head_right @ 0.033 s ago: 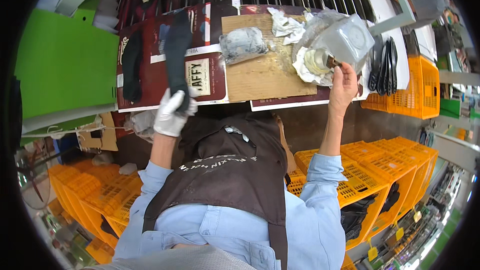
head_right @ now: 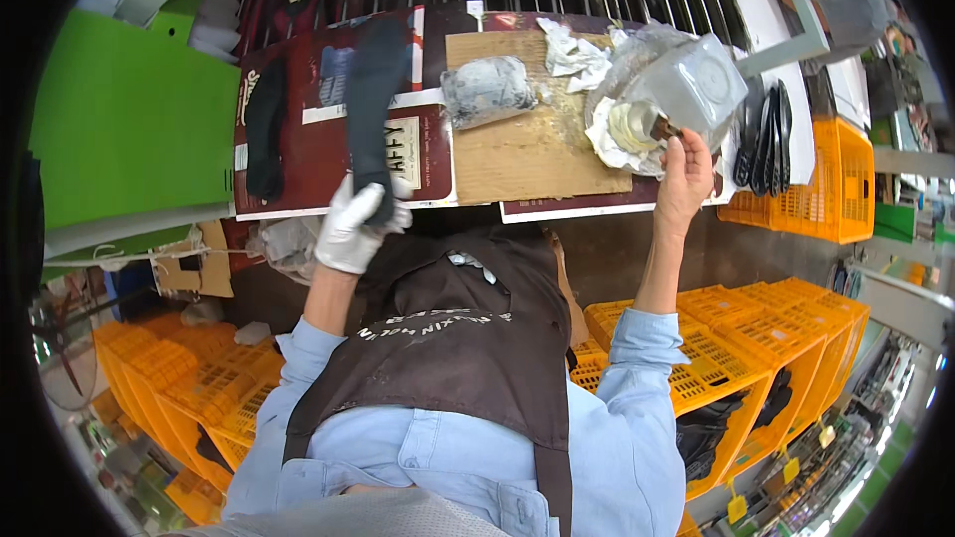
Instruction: The person applies liquid to shoe outsoles with a small applicator and places the outsoles onto a conveyor belt.
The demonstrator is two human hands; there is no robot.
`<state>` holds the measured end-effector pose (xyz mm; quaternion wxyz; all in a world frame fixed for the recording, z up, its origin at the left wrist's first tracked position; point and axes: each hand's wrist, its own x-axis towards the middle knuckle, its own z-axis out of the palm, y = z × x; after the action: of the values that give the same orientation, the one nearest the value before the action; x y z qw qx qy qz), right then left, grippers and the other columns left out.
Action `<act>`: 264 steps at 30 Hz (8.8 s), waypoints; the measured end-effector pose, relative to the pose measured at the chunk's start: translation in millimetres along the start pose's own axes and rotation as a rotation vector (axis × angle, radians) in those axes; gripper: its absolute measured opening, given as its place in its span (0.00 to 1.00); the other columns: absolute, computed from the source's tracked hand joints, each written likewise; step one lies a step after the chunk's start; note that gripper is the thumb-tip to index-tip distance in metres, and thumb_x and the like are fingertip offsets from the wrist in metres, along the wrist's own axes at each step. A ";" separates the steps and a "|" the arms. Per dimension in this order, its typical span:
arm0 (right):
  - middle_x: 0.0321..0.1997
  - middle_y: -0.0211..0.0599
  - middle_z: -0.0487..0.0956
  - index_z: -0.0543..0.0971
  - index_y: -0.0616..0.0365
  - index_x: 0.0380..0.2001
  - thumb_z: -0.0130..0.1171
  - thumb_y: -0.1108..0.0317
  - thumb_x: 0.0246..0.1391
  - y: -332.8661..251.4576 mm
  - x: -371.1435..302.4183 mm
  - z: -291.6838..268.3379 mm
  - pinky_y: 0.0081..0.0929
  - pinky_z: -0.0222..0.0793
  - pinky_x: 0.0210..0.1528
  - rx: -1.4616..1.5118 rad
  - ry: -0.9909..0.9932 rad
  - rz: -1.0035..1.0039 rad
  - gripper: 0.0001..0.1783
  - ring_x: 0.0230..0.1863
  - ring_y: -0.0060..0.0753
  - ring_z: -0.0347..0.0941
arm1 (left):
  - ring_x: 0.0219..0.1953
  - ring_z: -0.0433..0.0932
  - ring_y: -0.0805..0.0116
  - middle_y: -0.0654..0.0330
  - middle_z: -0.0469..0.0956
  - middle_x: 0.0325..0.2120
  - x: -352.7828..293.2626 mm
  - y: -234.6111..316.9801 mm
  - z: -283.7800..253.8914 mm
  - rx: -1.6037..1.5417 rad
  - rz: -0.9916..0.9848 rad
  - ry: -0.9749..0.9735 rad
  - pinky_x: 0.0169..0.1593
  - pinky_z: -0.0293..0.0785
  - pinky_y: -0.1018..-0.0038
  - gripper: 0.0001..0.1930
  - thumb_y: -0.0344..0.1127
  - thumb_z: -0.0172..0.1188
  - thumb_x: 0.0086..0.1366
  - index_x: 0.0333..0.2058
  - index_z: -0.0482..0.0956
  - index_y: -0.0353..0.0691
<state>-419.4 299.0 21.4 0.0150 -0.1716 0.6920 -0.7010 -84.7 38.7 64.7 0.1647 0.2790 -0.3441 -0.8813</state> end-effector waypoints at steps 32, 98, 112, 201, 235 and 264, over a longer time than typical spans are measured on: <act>0.31 0.42 0.80 0.80 0.64 0.36 0.63 0.72 0.50 -97.1 -35.4 151.9 0.22 0.71 0.30 -0.474 -0.739 -0.194 0.09 0.28 0.27 0.76 | 0.39 0.79 0.67 0.53 0.72 0.49 14.8 -47.6 46.8 -0.106 -0.230 -0.347 0.42 0.79 0.74 0.29 0.29 0.62 0.59 0.57 0.61 0.34; 0.34 0.35 0.81 0.80 0.67 0.38 0.60 0.75 0.52 -85.3 40.9 237.8 0.21 0.73 0.39 -0.350 -1.133 -0.077 0.10 0.35 0.21 0.76 | 0.28 0.76 0.75 0.62 0.73 0.37 -1.5 -28.0 25.2 -0.271 -0.113 -0.233 0.28 0.70 0.82 0.24 0.25 0.58 0.59 0.54 0.65 0.36; 0.33 0.33 0.81 0.80 0.67 0.38 0.61 0.74 0.52 -104.3 -2.8 237.4 0.20 0.72 0.40 -0.287 -1.381 -0.120 0.10 0.36 0.20 0.75 | 0.29 0.76 0.74 0.63 0.75 0.30 -9.2 -19.2 33.3 -0.283 -0.104 -0.248 0.33 0.75 0.81 0.22 0.23 0.60 0.59 0.52 0.67 0.37; 0.35 0.40 0.80 0.79 0.63 0.35 0.64 0.80 0.40 -134.6 -104.9 140.8 0.27 0.74 0.26 -0.299 -1.019 -0.915 0.14 0.28 0.33 0.77 | 0.47 0.71 0.62 0.50 0.72 0.49 17.0 -25.8 64.0 -0.848 -0.391 -0.269 0.57 0.62 0.67 0.46 0.73 0.28 0.62 0.59 0.62 0.34; 0.30 0.30 0.82 0.82 0.62 0.38 0.64 0.73 0.50 -54.8 33.0 154.9 0.15 0.70 0.33 -0.418 -0.680 -0.150 0.10 0.31 0.17 0.76 | 0.49 0.74 0.51 0.50 0.70 0.52 20.8 -61.7 43.0 -0.830 -0.246 -0.305 0.55 0.72 0.55 0.21 0.38 0.37 0.73 0.61 0.59 0.40; 0.33 0.39 0.83 0.81 0.67 0.36 0.62 0.71 0.51 -36.8 90.9 216.1 0.19 0.72 0.37 -0.462 -0.879 -0.248 0.10 0.31 0.22 0.77 | 0.45 0.75 0.59 0.51 0.73 0.48 8.6 -35.1 22.2 -0.924 -0.115 -0.193 0.50 0.74 0.59 0.20 0.39 0.43 0.71 0.58 0.65 0.39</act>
<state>-440.5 68.5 73.8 0.1830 -0.5296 0.7317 -0.3882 -108.4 70.9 50.5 0.1899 0.1122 0.0865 -0.9715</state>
